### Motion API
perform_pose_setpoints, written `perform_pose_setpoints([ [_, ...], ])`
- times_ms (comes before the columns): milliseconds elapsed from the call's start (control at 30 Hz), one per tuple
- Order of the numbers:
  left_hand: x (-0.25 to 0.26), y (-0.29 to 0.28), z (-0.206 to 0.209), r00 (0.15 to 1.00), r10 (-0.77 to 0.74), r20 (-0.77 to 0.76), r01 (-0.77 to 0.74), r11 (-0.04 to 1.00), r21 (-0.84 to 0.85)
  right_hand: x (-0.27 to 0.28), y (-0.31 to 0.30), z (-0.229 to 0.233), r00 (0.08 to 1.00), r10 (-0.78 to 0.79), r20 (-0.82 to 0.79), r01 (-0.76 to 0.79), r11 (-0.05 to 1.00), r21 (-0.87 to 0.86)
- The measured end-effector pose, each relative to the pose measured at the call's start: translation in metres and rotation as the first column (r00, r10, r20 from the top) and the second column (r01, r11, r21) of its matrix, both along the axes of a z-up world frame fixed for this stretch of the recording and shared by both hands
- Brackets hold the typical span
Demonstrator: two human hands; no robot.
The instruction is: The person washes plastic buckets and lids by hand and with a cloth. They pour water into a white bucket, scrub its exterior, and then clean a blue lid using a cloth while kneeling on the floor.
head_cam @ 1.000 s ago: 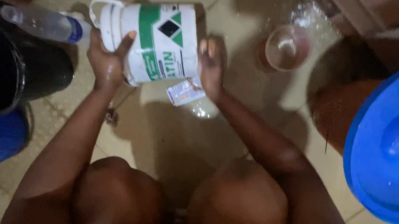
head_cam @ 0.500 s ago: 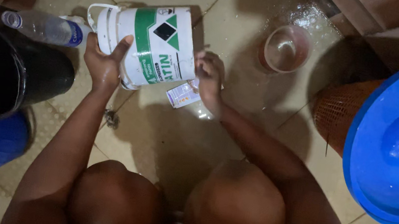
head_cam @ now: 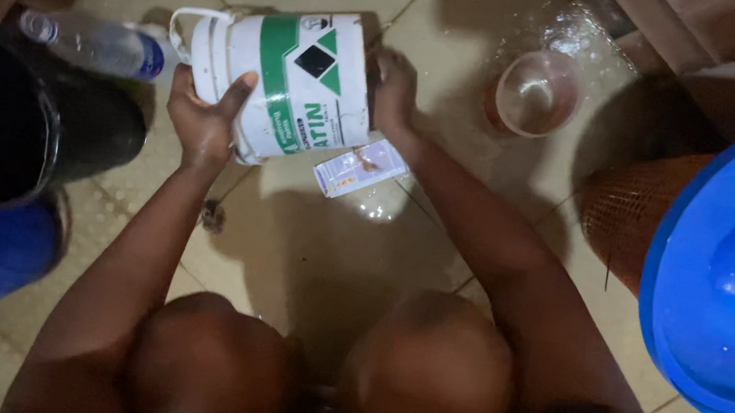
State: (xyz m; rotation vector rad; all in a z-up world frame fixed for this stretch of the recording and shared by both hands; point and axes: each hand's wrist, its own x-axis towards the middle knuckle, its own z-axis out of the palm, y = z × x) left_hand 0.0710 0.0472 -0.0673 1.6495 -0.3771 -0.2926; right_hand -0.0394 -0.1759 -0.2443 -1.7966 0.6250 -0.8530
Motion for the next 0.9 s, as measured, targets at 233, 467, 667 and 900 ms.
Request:
perform_pose_setpoints([
  [233, -0.005, -0.004, 0.000, 0.986, 0.092, 0.136, -0.103, 0.992, 0.075, -0.066, 0.030, 0.002, 0.985, 0.172, -0.007, -0.148, 0.869, 0.471],
  [467, -0.027, -0.021, 0.020, 0.987, 0.134, 0.092, -0.141, 0.987, 0.079, -0.053, -0.013, 0.061, 0.936, -0.093, 0.340, -0.183, 0.694, 0.696],
  [667, -0.024, -0.038, 0.036, 0.969, 0.244, 0.040, -0.245, 0.925, 0.289, -0.011, -0.008, 0.149, 0.971, 0.172, 0.166, -0.185, 0.980, 0.067],
  [900, 0.004, -0.035, 0.020, 0.932, 0.359, -0.048, -0.323, 0.883, 0.340, -0.061, 0.055, 0.132, 0.974, 0.082, -0.212, -0.218, 0.598, -0.772],
])
